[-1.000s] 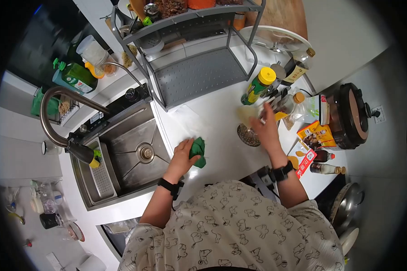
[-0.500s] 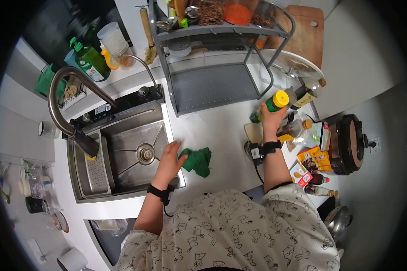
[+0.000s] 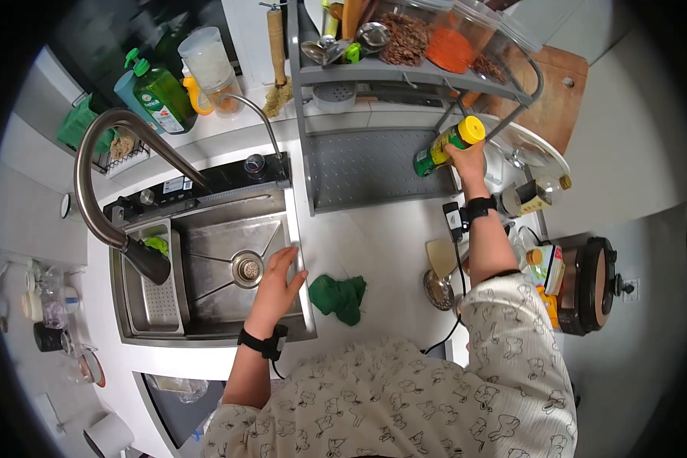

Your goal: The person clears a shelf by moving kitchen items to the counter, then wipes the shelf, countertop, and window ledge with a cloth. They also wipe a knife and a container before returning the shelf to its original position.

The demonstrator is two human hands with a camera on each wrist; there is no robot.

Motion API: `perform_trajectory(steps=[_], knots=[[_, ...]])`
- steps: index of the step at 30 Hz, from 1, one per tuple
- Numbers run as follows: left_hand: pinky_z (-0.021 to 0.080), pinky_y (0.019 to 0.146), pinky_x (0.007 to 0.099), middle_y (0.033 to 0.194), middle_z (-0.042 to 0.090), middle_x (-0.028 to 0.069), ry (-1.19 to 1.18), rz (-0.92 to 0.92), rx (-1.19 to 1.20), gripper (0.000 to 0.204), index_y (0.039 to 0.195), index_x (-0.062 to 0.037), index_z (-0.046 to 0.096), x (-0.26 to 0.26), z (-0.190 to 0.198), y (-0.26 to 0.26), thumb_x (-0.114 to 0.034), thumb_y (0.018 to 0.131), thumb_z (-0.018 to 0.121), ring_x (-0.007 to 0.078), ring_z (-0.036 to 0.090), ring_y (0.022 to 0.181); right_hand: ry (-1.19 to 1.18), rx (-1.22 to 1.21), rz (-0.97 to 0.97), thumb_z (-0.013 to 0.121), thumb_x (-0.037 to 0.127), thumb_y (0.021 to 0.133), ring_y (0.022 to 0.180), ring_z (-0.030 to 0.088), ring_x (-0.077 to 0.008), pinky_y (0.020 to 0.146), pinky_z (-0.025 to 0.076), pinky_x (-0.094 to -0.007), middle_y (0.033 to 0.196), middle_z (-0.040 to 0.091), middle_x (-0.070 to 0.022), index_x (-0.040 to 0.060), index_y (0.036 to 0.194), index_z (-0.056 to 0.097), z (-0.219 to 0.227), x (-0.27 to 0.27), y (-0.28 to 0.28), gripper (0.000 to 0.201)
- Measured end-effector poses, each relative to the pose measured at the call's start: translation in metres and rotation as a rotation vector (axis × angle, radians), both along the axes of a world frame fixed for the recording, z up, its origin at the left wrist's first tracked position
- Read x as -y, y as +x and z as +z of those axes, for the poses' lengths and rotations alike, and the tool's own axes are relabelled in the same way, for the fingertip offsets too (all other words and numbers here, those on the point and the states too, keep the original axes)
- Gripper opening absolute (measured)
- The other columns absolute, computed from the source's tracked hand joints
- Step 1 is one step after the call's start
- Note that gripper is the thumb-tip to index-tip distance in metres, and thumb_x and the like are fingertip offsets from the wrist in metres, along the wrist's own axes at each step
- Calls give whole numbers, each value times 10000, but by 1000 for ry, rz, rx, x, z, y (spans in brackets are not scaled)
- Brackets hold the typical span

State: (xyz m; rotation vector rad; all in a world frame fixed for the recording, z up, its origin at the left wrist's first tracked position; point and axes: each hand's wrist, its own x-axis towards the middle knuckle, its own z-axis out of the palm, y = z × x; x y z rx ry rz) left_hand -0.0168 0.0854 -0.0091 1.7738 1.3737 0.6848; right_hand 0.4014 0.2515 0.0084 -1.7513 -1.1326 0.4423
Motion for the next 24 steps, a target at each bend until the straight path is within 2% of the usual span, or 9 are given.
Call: perform_trajectory(steps=[2,4,12,15,18,19,21,22,24], knots=[[400,911,360,1218,459,179,13,14,-12,433,1187,8,470,3,-3,-5,-152,807,601,346,471,1105,110,189,5,724,181,582,997,547,-291,880,420,-353,1074,541,-170,-6,1160,355,-5,-23,1,711],[408,900,359,1217,460,176,13,25,-28,427,1183,4,472,8,-7,-10,-152,808,601,343,479,1095,74,188,52,721,155,590,1008,533,-287,890,410,-357,1093,524,-165,-8,1163,346,-4,-43,6,703],[415,890,360,1226,456,167,-187,65,-24,416,1177,-7,479,1,-11,-4,-155,810,605,337,484,1090,75,-115,338,654,20,641,961,527,-197,873,406,-312,1021,546,-68,33,1129,440,3,-76,29,534],[412,899,359,1227,454,174,-38,21,-46,422,1177,1,479,-10,-16,6,-147,804,609,342,478,1097,35,-204,337,647,11,644,950,529,-188,861,415,-321,1010,553,-62,42,1118,449,8,-73,25,514],[409,904,362,1222,455,186,5,-41,2,426,1177,0,482,-19,-10,18,-139,796,612,351,477,1096,201,-92,426,648,13,661,954,525,-187,859,419,-338,1034,539,-72,41,1112,443,-11,-83,43,497],[412,901,363,1221,456,187,10,-33,-22,427,1177,-2,482,-22,-8,20,-132,792,614,352,478,1095,175,88,328,664,39,670,997,528,-238,884,415,-352,1060,534,-110,34,1136,413,-6,-78,40,529],[428,878,367,1218,460,187,51,-49,-4,429,1182,-13,485,-26,-14,24,-108,785,616,348,496,1073,161,457,-151,650,60,692,1136,454,-366,963,362,-383,1278,411,-249,-36,1348,168,-14,-64,28,820],[442,855,360,1217,465,180,33,-32,-21,432,1189,-22,487,-24,-13,26,-102,785,617,325,522,1039,18,230,-132,638,59,697,1181,407,-367,999,322,-372,1336,318,-283,-62,1364,103,15,-40,9,864],[447,842,349,1214,470,172,-9,-35,-9,436,1194,-23,486,-20,-11,26,-108,788,619,298,544,1003,186,193,-137,635,84,711,1225,328,-396,1023,283,-384,1304,346,-291,-67,1323,236,9,-12,-10,746]])
